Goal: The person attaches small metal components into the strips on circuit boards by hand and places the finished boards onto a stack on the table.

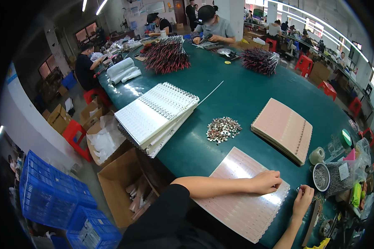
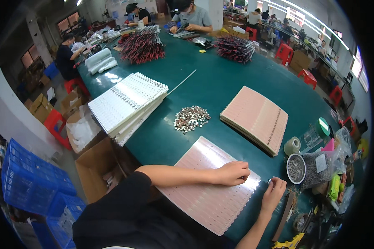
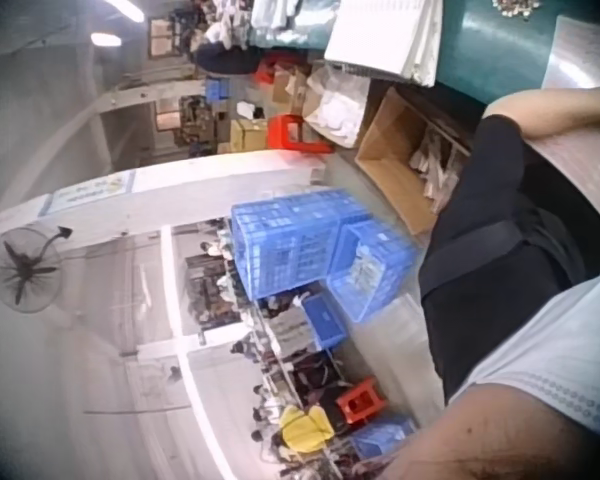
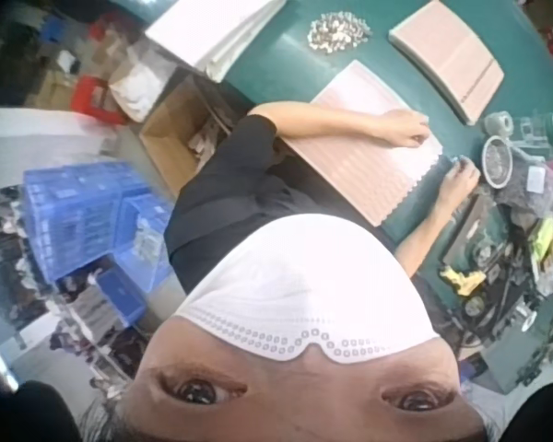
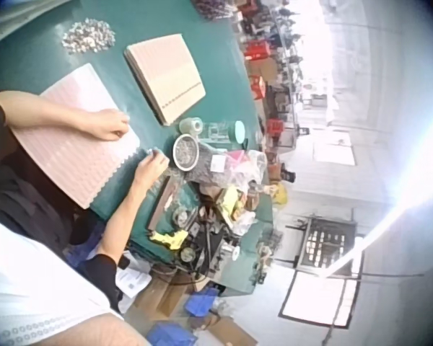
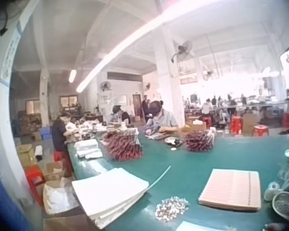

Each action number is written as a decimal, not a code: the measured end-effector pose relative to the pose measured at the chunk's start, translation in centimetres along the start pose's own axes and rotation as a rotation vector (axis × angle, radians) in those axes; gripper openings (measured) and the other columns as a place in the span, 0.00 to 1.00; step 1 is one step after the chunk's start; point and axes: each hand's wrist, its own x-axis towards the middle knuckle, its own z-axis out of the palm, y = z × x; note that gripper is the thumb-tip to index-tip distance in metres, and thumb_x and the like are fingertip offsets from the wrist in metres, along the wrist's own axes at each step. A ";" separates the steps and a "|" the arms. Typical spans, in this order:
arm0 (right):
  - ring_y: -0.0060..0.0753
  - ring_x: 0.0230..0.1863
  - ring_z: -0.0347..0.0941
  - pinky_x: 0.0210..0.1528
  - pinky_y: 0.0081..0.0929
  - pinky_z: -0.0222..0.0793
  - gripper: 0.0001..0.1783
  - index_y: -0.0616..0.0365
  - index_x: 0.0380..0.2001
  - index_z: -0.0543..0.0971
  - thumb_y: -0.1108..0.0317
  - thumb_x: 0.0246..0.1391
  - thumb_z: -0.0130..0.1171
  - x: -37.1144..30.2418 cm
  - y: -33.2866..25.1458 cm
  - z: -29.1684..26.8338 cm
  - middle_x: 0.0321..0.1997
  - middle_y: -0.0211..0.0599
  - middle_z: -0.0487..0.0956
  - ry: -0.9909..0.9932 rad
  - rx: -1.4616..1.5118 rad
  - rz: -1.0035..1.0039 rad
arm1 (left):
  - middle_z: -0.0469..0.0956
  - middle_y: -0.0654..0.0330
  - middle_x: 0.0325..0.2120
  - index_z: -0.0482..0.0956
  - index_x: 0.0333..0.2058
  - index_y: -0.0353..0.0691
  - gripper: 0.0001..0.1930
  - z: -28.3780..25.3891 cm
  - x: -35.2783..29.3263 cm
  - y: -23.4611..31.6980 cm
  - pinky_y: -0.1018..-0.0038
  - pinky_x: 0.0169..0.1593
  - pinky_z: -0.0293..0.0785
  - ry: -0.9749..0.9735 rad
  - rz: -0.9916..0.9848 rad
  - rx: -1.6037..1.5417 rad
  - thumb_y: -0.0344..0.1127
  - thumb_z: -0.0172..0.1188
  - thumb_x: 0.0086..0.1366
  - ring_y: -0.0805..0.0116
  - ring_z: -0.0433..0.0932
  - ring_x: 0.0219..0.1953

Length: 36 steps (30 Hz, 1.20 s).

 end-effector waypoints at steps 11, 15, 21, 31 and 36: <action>0.40 0.38 0.74 0.43 0.32 0.70 0.08 0.63 0.44 0.77 0.75 0.63 0.53 1.1 -1.3 -0.7 0.39 0.44 0.75 0.089 0.037 0.011 | 0.81 0.54 0.37 0.82 0.36 0.40 0.07 -18.1 -2.8 -7.4 0.61 0.50 0.74 0.014 -0.178 0.391 0.32 0.59 0.61 0.52 0.78 0.44; 0.32 0.35 0.75 0.39 0.30 0.70 0.07 0.62 0.43 0.77 0.72 0.63 0.55 1.3 -1.4 -0.2 0.34 0.38 0.76 0.058 0.078 0.049 | 0.81 0.53 0.33 0.82 0.36 0.39 0.07 -23.3 -7.1 -8.8 0.64 0.44 0.76 0.153 -0.450 0.524 0.31 0.60 0.60 0.55 0.80 0.39; 0.19 0.37 0.75 0.38 0.17 0.70 0.09 0.63 0.45 0.76 0.73 0.63 0.56 0.4 -2.3 -1.1 0.38 0.32 0.80 -0.223 0.663 0.283 | 0.79 0.55 0.33 0.82 0.34 0.40 0.07 -21.0 -7.8 -8.1 0.64 0.43 0.76 0.070 -0.447 0.277 0.34 0.62 0.60 0.54 0.80 0.37; 0.18 0.32 0.76 0.38 0.16 0.71 0.07 0.65 0.37 0.81 0.72 0.57 0.62 -1.1 -7.2 0.8 0.32 0.29 0.81 -0.240 0.676 0.348 | 0.77 0.54 0.35 0.77 0.33 0.38 0.05 -17.9 -5.0 -11.0 0.60 0.44 0.74 0.137 -0.306 0.701 0.30 0.62 0.59 0.52 0.77 0.41; 0.18 0.33 0.77 0.37 0.17 0.72 0.07 0.64 0.38 0.82 0.72 0.57 0.62 -1.2 -6.7 0.3 0.34 0.30 0.82 -0.248 0.735 0.427 | 0.76 0.55 0.34 0.76 0.33 0.37 0.04 -17.4 -5.2 -10.6 0.62 0.42 0.73 0.171 -0.282 0.703 0.30 0.60 0.61 0.53 0.76 0.39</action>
